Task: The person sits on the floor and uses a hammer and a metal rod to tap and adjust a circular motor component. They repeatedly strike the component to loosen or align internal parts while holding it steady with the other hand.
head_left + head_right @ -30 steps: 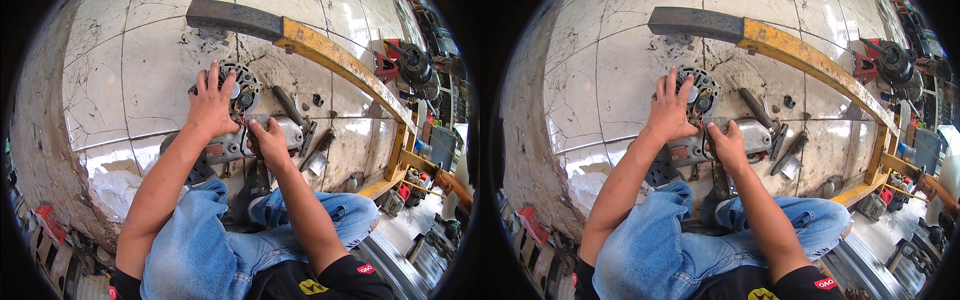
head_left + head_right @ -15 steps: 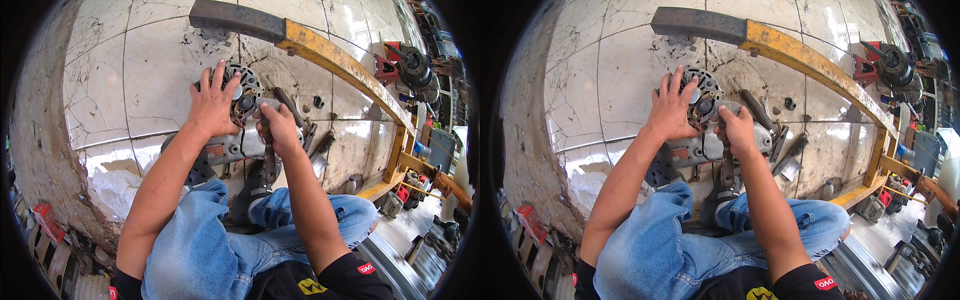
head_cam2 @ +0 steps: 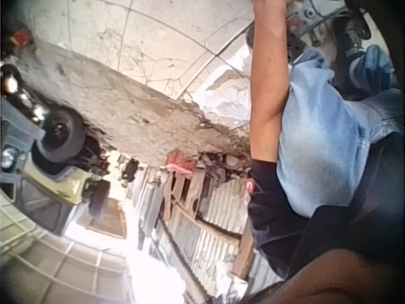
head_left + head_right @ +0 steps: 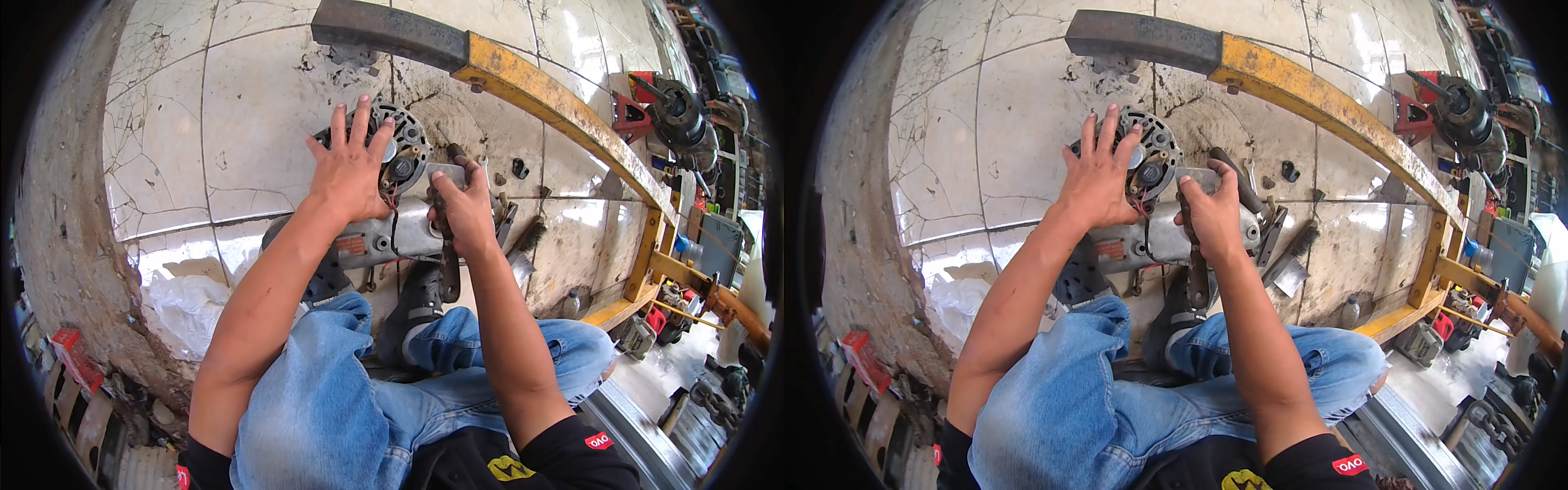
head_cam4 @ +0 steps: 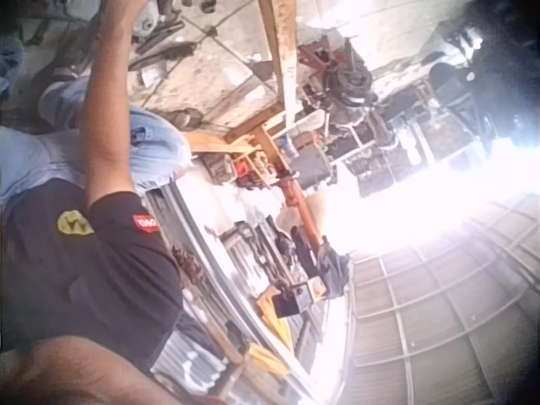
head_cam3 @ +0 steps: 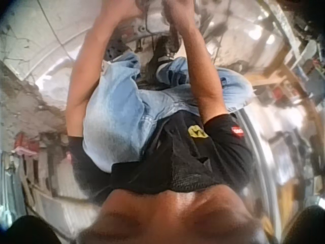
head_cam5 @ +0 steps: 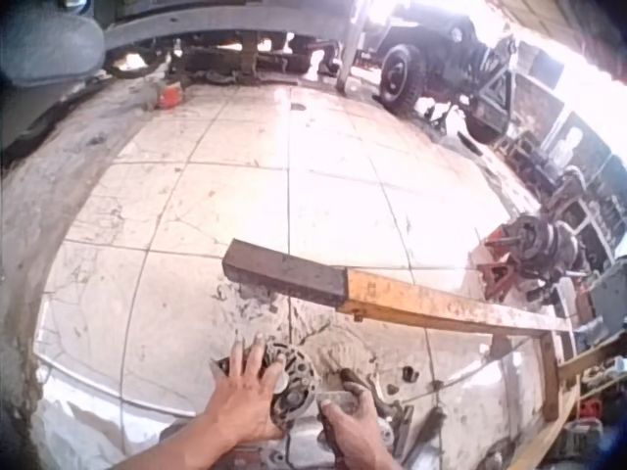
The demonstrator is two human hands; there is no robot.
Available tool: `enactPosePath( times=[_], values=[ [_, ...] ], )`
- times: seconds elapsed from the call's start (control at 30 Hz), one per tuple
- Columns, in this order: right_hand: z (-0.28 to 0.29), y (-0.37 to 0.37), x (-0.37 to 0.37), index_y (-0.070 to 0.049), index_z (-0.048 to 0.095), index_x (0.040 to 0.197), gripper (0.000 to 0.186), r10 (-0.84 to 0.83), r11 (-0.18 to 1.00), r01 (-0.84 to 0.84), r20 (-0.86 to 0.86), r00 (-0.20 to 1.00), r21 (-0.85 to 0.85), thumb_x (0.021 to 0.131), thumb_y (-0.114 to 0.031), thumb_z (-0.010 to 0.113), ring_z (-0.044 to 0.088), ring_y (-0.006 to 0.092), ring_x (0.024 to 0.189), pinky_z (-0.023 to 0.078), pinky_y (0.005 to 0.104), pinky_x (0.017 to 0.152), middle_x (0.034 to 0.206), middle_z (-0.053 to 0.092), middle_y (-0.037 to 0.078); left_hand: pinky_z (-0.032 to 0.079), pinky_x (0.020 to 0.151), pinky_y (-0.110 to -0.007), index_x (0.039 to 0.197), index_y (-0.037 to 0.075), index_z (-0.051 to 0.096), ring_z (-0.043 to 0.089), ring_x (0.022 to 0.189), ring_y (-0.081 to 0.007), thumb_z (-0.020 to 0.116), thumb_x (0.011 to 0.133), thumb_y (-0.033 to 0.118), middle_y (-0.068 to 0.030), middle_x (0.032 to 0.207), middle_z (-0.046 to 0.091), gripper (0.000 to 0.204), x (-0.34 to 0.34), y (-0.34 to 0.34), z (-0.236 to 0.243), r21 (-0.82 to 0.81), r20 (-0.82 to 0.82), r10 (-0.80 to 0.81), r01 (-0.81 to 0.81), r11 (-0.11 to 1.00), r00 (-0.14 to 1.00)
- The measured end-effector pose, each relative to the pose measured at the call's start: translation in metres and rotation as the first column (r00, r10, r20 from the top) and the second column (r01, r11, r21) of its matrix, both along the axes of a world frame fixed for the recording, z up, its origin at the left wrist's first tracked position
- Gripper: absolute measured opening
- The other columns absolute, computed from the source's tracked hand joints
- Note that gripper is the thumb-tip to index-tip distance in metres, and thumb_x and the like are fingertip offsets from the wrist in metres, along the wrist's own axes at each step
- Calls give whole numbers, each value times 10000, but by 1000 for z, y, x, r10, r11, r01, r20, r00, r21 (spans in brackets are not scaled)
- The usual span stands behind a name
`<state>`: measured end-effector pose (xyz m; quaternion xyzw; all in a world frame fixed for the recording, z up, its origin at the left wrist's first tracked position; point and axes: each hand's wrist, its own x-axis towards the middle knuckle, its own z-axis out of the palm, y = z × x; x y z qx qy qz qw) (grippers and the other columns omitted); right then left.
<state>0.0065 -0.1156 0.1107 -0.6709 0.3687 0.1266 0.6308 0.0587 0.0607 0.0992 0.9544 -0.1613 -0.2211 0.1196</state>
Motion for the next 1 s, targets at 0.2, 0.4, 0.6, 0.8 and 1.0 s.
enactPosePath(
  times=[0.2, 0.4, 0.6, 0.8, 1.0],
  values=[
    [0, -5, 7, -12, 539, 1114, 329, 85, 996, -84, -110, 990, 17, 936, -231, 708, 560, 133, 506, 431, 268, 435, 778, 664, 95, 347, 1071, -733, 1561, 210, 300, 157, 1503, -443, 912, 510, 443, -160, 1661, 110, 1238, 3, 7, -5, -47, 46, -60, 62, 997, 997],
    [-5, -3, 4, -23, 562, 1027, 247, 80, 992, -68, -118, 990, 102, 954, -224, 685, 552, 127, 511, 436, 261, 454, 763, 662, 89, 371, 1079, -691, 1552, 219, 301, 163, 1504, -441, 918, 521, 459, -167, 1661, 100, 1225, 4, 7, 1, 40, 53, -124, 122, 992, 991],
    [2, 3, 5, -20, 553, 1017, 228, 56, 993, -42, -122, 991, 114, 961, -203, 677, 549, 127, 520, 438, 257, 451, 758, 654, 88, 434, 1065, -627, 1544, 251, 317, 178, 1503, -430, 942, 516, 413, -155, 1664, 95, 1214, 8, 9, 3, 46, 27, -155, 154, 987, 988],
    [-1, 3, 6, -16, 539, 1015, 225, 51, 991, -35, -124, 991, 126, 963, -191, 672, 550, 132, 520, 436, 255, 448, 766, 653, 102, 495, 1013, -554, 1516, 271, 355, 234, 1475, -424, 934, 541, 255, -142, 1658, 123, 1133, 4, 11, -10, -6, 109, -136, 138, 990, 985],
    [-1, 5, 7, -9, 534, 1014, 230, 32, 992, -16, -121, 992, 128, 960, -185, 672, 547, 143, 508, 435, 265, 445, 769, 650, 114, 513, 968, -527, 1485, 274, 386, 265, 1449, -417, 916, 540, 221, -142, 1647, 154, 1084, 3, 12, -11, -23, 138, -138, 143, 990, 981]
  ],
)
